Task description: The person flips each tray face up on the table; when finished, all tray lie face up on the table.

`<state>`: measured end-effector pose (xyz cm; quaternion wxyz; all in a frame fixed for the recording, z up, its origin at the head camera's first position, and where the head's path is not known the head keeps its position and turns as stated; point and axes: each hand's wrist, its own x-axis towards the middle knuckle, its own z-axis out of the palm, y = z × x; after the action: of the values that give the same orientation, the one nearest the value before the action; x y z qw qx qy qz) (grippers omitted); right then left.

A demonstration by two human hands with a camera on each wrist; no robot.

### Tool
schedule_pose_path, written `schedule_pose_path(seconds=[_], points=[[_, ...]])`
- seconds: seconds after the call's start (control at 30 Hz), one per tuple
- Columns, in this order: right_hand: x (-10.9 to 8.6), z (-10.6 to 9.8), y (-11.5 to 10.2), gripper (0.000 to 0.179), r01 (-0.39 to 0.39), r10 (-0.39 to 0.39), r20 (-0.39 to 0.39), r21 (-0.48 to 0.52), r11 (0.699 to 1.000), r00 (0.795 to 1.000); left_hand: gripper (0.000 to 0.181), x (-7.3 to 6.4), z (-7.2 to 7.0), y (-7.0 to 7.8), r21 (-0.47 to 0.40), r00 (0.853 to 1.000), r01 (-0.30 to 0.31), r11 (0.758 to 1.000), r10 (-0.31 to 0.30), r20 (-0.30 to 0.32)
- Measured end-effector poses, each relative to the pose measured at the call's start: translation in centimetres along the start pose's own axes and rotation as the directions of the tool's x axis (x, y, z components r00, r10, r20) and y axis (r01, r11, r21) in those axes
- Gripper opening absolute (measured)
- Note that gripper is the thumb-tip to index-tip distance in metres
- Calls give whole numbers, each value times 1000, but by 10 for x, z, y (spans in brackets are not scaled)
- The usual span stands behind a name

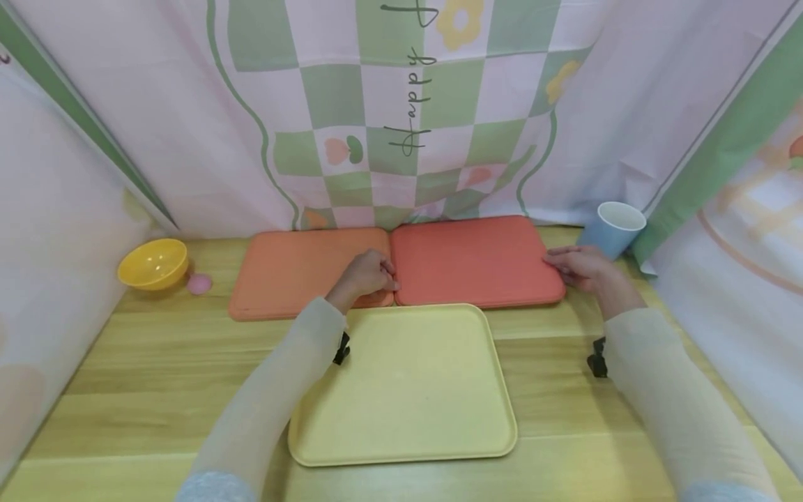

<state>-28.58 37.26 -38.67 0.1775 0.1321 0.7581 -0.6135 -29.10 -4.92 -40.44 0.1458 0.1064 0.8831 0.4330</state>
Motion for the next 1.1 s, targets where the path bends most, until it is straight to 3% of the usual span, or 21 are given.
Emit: schedule_pose_path(seconds=[0.17,0.33,0.37,0.5,0.67,0.83,1.1], points=[[0,-2,-4,68,-15,14,7,88,996,1000,24,-1,-1,1,8,1000,2,1000,-2,2],[-3,-3,-14,14,-48,31,64,289,956,997,26,-3,-2,3,20,1000,6,1000,-6,-9],[-4,-4,-17,12,-53,30,77,316,947,997,26,-3,-3,4,23,1000,6,1000,-6,-11],[-8,-6,-27,30,-49,6,115,376,925,993,25,-2,-3,2,14,1000,9,1000,-9,-9],[-13,-8,-37,30,-26,-38,137,435,900,990,21,-2,-2,1,8,1000,11,1000,-11,-12],[-19,-9,-44,29,-54,-25,154,491,869,988,19,-2,-2,1,2,1000,10,1000,-9,-20],[-33,-4,-61,29,-15,-116,185,584,811,976,20,-3,-12,7,-24,996,-69,997,68,-55]])
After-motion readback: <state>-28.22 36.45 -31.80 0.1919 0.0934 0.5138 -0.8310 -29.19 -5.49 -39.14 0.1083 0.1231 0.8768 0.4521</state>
